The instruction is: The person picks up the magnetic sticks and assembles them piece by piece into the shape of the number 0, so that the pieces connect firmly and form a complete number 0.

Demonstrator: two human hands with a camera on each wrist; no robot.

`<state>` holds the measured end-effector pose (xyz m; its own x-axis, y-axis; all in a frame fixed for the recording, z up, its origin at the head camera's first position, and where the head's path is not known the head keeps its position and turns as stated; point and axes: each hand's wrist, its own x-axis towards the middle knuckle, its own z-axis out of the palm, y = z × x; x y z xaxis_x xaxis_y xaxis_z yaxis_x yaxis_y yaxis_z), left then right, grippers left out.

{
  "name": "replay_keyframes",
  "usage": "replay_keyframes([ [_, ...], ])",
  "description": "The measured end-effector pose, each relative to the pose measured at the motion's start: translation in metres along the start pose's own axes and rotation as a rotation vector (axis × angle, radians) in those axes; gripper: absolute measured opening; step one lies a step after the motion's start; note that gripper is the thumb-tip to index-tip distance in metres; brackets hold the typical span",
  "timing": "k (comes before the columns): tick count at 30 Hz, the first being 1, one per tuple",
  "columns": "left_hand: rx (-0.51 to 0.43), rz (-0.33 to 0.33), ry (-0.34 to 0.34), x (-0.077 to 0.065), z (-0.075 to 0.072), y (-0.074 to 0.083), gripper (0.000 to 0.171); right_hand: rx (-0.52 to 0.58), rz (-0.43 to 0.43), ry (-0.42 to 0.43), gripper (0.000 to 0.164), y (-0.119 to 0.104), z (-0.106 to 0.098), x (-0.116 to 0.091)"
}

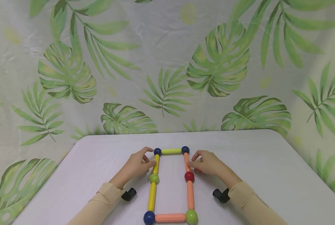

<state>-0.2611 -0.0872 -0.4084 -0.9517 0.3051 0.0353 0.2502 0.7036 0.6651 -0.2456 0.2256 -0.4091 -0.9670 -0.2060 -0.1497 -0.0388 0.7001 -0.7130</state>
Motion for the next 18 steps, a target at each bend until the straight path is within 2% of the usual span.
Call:
replay_keyframes([
  [5,-0.043,0.029,-0.14,-0.037,-0.007,-0.001,0.058,0.043,-0.101,-0.09,0.042,-0.002,-0.004,-0.021],
  [8,-0.092,0.053,-0.201,-0.051,-0.006,0.0,0.054,0.053,-0.141,-0.135,0.043,-0.002,-0.003,-0.029],
  [12,-0.113,0.093,-0.21,-0.059,0.0,0.002,0.045,0.047,-0.19,-0.157,0.037,-0.003,0.002,-0.033],
  [18,-0.123,0.112,-0.173,-0.06,0.009,0.006,0.033,0.036,-0.244,-0.146,0.025,-0.004,0.007,-0.034],
])
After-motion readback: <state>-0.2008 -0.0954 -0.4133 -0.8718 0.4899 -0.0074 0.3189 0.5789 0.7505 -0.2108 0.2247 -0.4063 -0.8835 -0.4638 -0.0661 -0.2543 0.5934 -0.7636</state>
